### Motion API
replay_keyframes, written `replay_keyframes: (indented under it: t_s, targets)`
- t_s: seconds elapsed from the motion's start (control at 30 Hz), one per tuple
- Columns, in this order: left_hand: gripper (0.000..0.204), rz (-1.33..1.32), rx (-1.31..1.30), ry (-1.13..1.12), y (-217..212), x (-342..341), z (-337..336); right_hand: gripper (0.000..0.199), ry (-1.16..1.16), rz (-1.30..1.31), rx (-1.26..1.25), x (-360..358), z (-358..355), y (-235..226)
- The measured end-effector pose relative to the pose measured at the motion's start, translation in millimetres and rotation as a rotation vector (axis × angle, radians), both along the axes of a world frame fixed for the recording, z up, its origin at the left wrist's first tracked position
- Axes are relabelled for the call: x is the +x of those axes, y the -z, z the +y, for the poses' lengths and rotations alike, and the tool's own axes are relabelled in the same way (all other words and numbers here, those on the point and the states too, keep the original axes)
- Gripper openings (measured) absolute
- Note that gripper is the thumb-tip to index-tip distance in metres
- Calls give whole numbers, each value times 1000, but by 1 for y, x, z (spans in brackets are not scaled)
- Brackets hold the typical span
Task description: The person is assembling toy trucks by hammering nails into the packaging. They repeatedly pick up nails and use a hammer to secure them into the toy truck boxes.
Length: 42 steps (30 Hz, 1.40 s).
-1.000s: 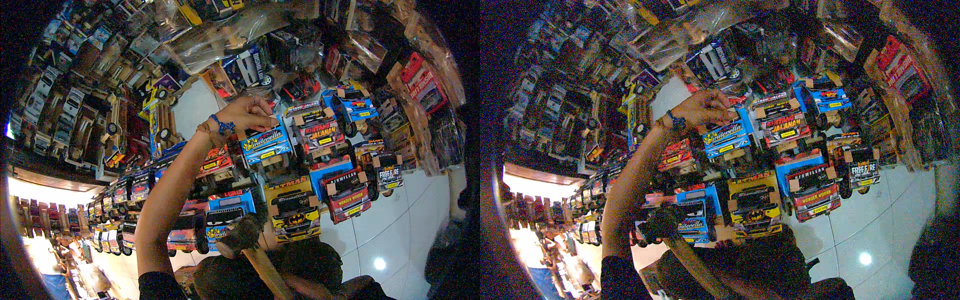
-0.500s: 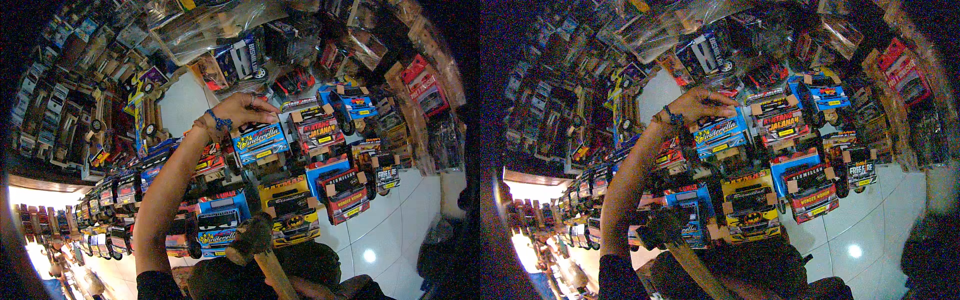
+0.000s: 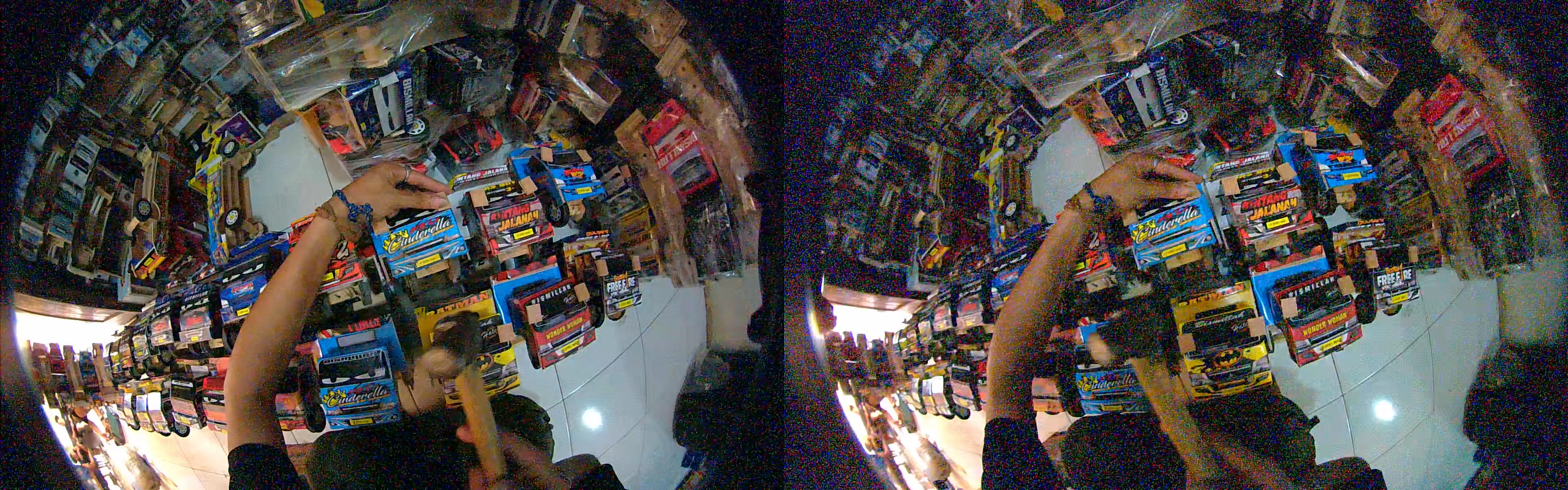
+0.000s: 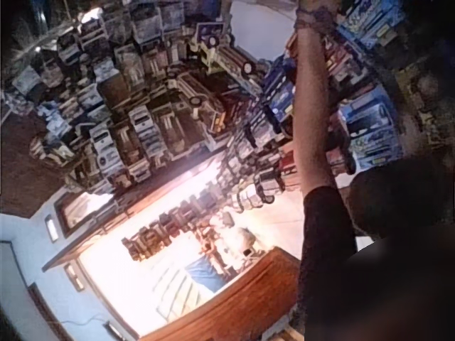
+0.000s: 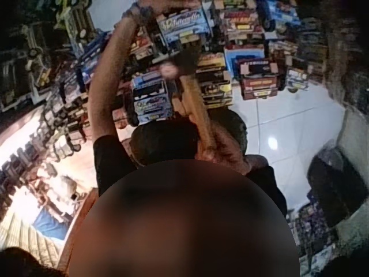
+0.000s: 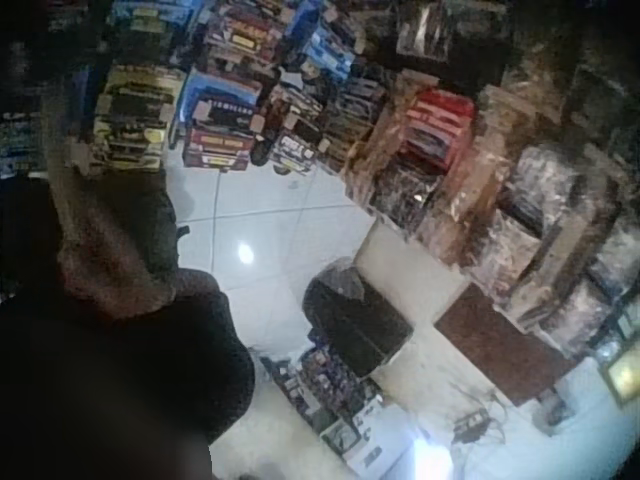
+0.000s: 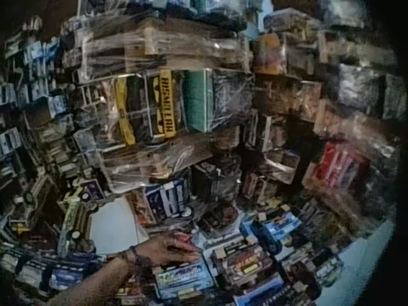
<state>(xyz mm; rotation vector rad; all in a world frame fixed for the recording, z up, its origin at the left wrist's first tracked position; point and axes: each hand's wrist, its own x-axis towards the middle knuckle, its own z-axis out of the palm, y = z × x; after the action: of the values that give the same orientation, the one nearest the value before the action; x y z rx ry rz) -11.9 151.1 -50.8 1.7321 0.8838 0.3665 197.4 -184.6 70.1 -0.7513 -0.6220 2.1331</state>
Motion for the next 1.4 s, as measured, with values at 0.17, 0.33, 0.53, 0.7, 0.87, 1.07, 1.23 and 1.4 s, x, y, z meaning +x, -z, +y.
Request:
replay_keyframes:
  t_s: [0.17, 0.33, 0.53, 0.7, 0.87, 1.07, 1.23, 1.4]
  targets:
    - [31, -81, -15, -7, 3, -1, -1, 71, 175, -258, -65, 5, 13, -9]
    - [30, -63, -22, -9, 8, 1, 3, 66, 537, -503, 20, 2, 40, -15]
    - [33, -77, 92, 23, 5, 0, 3, 57, 535, -929, 82, 35, 79, -1]
    - [33, -111, 36, 21, 5, -1, 1, 53, 289, -1211, 373, 53, 100, 18]
    - [33, -94, 87, 42, 8, 1, 4, 53, 135, -1375, 689, 54, 123, 31]
    - [33, -90, 94, 22, 7, 0, 3, 53, 46, -1456, 870, 47, 142, 33]
    - [27, -116, 49, -4, 12, 0, 4, 54, -106, -1519, 833, 42, 151, 32]
    - [22, -130, 194, 5, 19, -1, 8, 57, -91, -1558, 1065, 38, 157, 41]
